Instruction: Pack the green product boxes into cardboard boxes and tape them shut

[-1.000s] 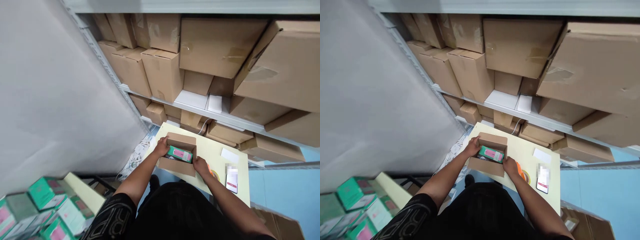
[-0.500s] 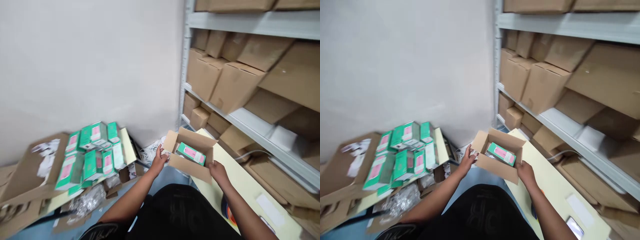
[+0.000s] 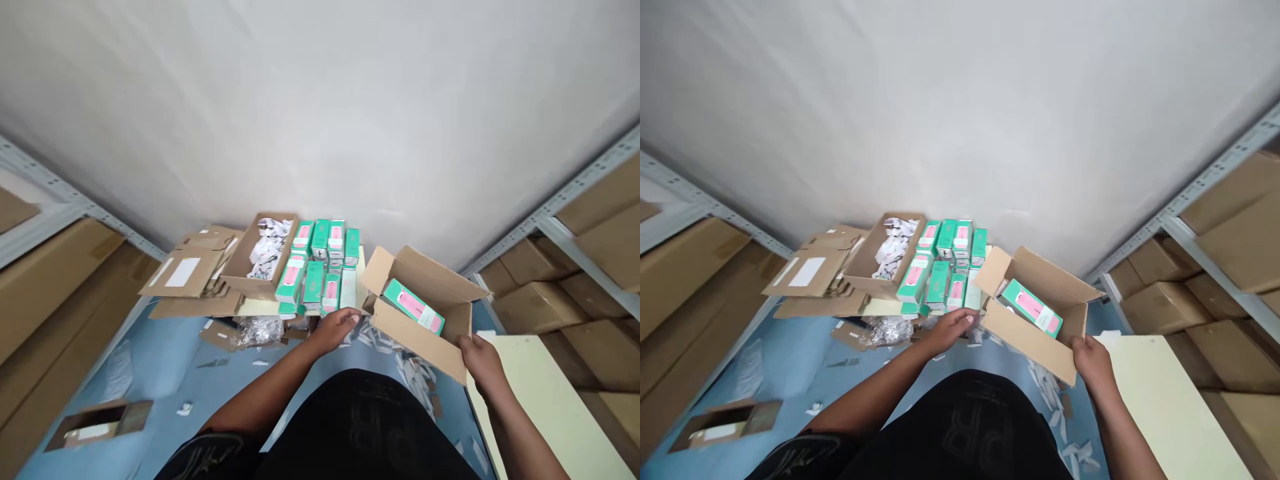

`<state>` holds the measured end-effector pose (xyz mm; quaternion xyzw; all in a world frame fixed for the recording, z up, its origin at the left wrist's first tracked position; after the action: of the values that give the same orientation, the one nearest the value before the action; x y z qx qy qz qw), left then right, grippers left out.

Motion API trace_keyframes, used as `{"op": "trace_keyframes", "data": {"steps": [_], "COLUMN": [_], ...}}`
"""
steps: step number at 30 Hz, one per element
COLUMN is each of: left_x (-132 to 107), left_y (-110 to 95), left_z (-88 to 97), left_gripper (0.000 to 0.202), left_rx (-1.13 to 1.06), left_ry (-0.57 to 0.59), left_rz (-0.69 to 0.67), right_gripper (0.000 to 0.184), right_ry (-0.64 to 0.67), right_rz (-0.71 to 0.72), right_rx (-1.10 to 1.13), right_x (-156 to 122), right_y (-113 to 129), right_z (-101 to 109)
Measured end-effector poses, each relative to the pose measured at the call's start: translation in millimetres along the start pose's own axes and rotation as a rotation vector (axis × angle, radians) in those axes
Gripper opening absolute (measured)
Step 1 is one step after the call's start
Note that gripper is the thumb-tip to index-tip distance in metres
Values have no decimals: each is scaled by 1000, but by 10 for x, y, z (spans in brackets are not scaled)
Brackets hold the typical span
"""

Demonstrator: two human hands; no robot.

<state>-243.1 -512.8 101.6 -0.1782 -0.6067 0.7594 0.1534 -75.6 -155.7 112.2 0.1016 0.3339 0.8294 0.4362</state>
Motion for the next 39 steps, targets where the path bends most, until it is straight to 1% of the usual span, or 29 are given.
{"op": "trace_keyframes", "data": {"steps": [3,5,8,9,11,13,14,16,17,18,20,22,23,26,28,31,33,39], "left_x": [-37,-50,-23,2,79,201,289,525,666,808,1065,1251,1316,1440,1511,1667,1799,2117], "left_y": [31,62,100,103,98,92,96,132,181,261,480,682,784,1043,1159,1269,1326,1553], "left_z": [544,828,1215,1359,1693,2057,2229,2542,2682,2813,3025,3174,3213,3228,3210,3226,3279,3471], "left_gripper": [43,42,41,40,38,36,35,31,30,30,38,51,58,71,76,74,70,54], "left_rx": [28,36,54,74,144,257,326,498,593,693,890,946,964,1017,1061,1118,1148,1173], "left_ry": [-93,-150,-247,-297,-436,-586,-639,-694,-695,-678,-589,-545,-519,-443,-400,-349,-324,-227], "left_rz": [22,42,46,37,14,6,14,55,101,176,357,462,503,577,594,590,575,504], "right_gripper": [32,32,33,33,34,35,35,36,36,37,38,37,37,35,34,33,32,31], "right_ry": [38,63,100,115,149,181,194,224,237,251,276,295,304,336,350,353,351,299], "right_rz": [36,74,141,165,208,243,262,301,324,345,377,405,417,453,467,457,434,332], "right_rx": [7,-17,-65,-75,-99,-127,-138,-156,-163,-168,-179,-192,-201,-205,-199,-195,-191,-203], "right_x": [-43,-41,18,50,130,225,276,382,435,488,594,691,731,801,808,772,711,381], "right_y": [427,666,959,1043,1189,1312,1369,1475,1525,1569,1639,1692,1713,1781,1825,1869,1878,1856], "right_z": [-338,-514,-720,-780,-893,-1004,-1057,-1170,-1226,-1280,-1380,-1462,-1496,-1574,-1605,-1643,-1671,-1736]}}
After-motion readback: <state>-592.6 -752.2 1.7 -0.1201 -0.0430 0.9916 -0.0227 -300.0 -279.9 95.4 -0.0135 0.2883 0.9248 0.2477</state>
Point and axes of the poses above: each hand's wrist, its own x-axis towards the middle knuckle, its own z-axis out of the back of the hand, y = z × x, the point moved 8 cm from there along x, towards the middle knuckle, and after that the axes turned 11 degrees about -y, right-handed, at the moved point
